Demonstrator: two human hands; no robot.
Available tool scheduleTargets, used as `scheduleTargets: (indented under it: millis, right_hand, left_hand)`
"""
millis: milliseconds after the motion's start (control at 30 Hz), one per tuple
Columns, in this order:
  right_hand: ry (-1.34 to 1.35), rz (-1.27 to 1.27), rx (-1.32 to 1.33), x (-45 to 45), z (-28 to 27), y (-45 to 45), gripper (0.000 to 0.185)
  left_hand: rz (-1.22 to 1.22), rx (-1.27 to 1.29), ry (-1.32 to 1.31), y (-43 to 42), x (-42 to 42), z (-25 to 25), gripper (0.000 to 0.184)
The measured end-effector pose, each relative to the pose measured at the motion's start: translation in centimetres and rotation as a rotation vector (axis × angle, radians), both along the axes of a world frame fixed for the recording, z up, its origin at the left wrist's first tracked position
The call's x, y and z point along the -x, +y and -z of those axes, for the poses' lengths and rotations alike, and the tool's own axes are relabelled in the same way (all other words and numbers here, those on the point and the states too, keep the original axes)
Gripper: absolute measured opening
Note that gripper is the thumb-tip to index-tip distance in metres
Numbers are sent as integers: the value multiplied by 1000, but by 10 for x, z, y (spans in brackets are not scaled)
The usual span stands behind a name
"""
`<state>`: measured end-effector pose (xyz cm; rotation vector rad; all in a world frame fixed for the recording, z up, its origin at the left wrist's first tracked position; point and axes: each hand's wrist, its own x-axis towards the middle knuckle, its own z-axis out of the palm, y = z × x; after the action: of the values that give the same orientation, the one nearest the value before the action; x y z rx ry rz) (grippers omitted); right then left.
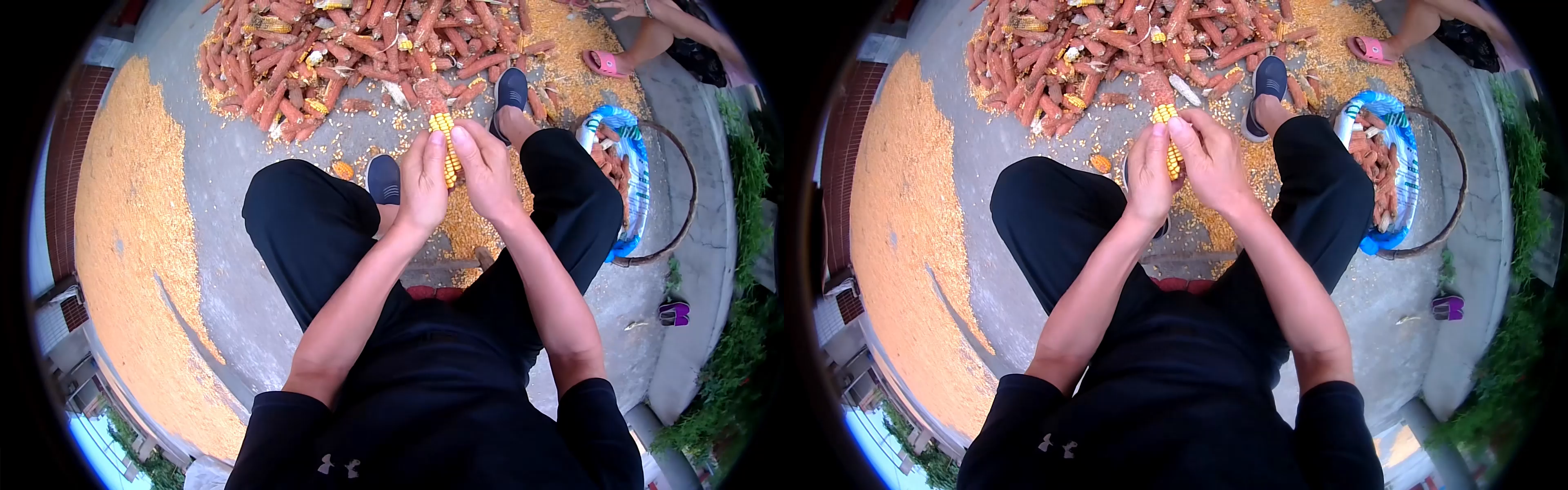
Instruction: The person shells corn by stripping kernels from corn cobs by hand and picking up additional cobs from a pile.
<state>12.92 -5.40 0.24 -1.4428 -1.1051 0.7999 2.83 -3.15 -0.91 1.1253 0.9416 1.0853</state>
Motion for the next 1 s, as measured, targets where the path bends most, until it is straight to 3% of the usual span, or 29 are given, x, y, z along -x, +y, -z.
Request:
scheduleTargets:
  millis: [67, 233, 367, 500, 600, 700, 733, 867, 1000]
  right_hand:
    - [-83, -19, -45, 0, 7, 3, 34]
    - [19, -57, -19, -4, 9, 0, 33]
    - [-138, -33, -48, -6, 15, -3, 32]
    - [-15, -42, -13, -3, 8, -2, 30]
    - [149, 24, -98, 1, 14, 7, 28]
    - [-31, 32, -39, -6, 2, 2, 27]
    - [-123, -2, -207, -6, 1, 1, 26]
    - [-466, -191, -141, -2, -15, -8, 29]
    - [-534, -207, -191, 0, -8, -6, 30]
  left_hand:
    - [-38, -120, 115, -4, -2, 13, 37]
    - [89, 282, -137, -6, 5, -5, 38]
    - [147, 530, -342, -7, 9, -21, 42]
    - [189, 621, -340, -5, 13, -33, 50]
    - [338, 655, -564, 6, 21, -23, 52]
    - [258, 682, -601, 15, 25, -23, 54]
    - [252, 699, -619, 16, 27, -19, 51]
    - [47, 748, -470, 14, 19, -14, 53]
    - [81, 813, -457, 13, 23, -14, 47]
